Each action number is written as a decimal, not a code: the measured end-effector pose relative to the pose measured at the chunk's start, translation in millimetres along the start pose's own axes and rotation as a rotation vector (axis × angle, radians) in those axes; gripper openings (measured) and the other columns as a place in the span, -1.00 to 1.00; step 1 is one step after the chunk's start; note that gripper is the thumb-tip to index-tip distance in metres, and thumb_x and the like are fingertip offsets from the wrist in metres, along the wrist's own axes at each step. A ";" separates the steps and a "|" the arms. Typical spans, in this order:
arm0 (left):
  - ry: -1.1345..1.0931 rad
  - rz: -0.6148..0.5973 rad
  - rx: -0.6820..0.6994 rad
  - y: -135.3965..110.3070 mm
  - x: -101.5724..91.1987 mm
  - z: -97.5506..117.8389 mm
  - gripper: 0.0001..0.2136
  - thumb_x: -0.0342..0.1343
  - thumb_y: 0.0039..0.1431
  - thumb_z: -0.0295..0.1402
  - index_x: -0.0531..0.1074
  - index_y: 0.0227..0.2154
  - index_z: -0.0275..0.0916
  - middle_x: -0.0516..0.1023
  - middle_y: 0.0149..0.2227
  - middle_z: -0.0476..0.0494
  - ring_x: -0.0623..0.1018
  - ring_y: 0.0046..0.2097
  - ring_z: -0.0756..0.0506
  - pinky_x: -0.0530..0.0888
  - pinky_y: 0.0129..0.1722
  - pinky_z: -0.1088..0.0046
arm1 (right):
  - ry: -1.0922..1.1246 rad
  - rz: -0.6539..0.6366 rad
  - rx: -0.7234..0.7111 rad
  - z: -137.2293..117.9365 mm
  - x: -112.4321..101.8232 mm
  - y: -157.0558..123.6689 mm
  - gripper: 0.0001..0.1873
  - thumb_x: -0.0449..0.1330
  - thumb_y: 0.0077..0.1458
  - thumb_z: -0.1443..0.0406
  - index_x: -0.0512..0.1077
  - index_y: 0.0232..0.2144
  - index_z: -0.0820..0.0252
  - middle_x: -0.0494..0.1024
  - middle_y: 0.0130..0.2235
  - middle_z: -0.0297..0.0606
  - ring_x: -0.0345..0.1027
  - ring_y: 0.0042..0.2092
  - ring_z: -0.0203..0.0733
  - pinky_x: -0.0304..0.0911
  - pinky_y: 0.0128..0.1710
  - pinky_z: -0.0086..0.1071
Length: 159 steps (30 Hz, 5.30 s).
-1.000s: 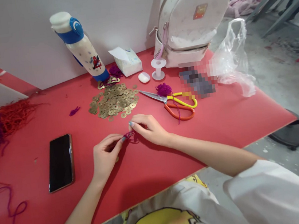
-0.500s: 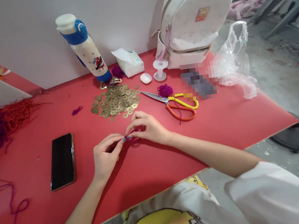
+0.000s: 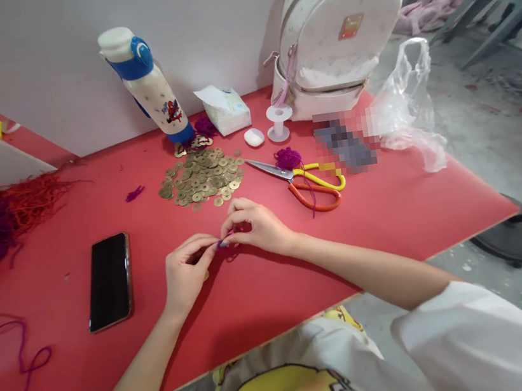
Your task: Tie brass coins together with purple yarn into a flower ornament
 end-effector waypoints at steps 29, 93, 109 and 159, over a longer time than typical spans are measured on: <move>-0.049 -0.011 -0.020 0.2 -0.3 -4.6 -0.90 0.18 0.19 -0.41 0.61 -0.34 -0.22 0.63 -0.32 -0.11 0.61 -0.29 -0.05 0.54 -0.27 0.51 | 0.203 -0.089 0.145 4.2 9.3 -0.6 -0.85 0.23 0.16 0.25 0.41 -0.27 0.22 0.40 -0.39 -0.36 0.23 -0.42 -0.34 0.17 -0.41 -0.44; -0.755 0.190 -0.427 -3.6 -2.0 -43.5 -0.67 0.53 -0.41 -0.20 0.58 -0.56 -0.24 0.47 -0.67 0.02 0.16 -0.72 0.17 0.11 -0.75 0.63 | -0.455 -0.361 -0.334 -27.8 47.1 -19.0 -0.66 0.02 0.34 0.24 0.54 -0.35 0.20 0.36 -0.09 -0.03 0.18 -0.06 -0.04 0.28 -0.05 -0.17; -0.301 0.100 -0.341 -3.4 -6.0 -33.8 -0.86 0.38 -0.10 -0.31 0.60 -0.46 -0.24 0.53 -0.59 0.01 0.27 -0.71 0.11 0.17 -0.77 0.59 | -0.077 -0.220 -0.113 -18.2 28.6 -8.1 -0.48 0.21 0.23 0.12 0.31 0.18 0.16 0.43 0.09 -0.04 0.22 0.11 -0.01 0.22 0.15 -0.04; -0.035 0.006 -0.111 -0.1 -3.8 -11.1 -0.92 0.19 0.13 -0.36 0.58 -0.41 -0.20 0.60 -0.40 -0.07 0.54 -0.45 -0.01 0.40 -0.58 0.58 | 0.044 0.644 0.116 21.9 -60.0 -12.0 -0.72 0.22 0.17 0.14 0.34 -0.11 0.08 0.33 0.04 -0.15 0.28 0.08 -0.09 0.35 -0.02 -0.23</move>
Point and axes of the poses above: each hand's wrist, its own y-axis towards the middle knuckle, its own x-axis out of the palm, z = x × y, the point moved 9 cm from there along y, towards the middle knuckle
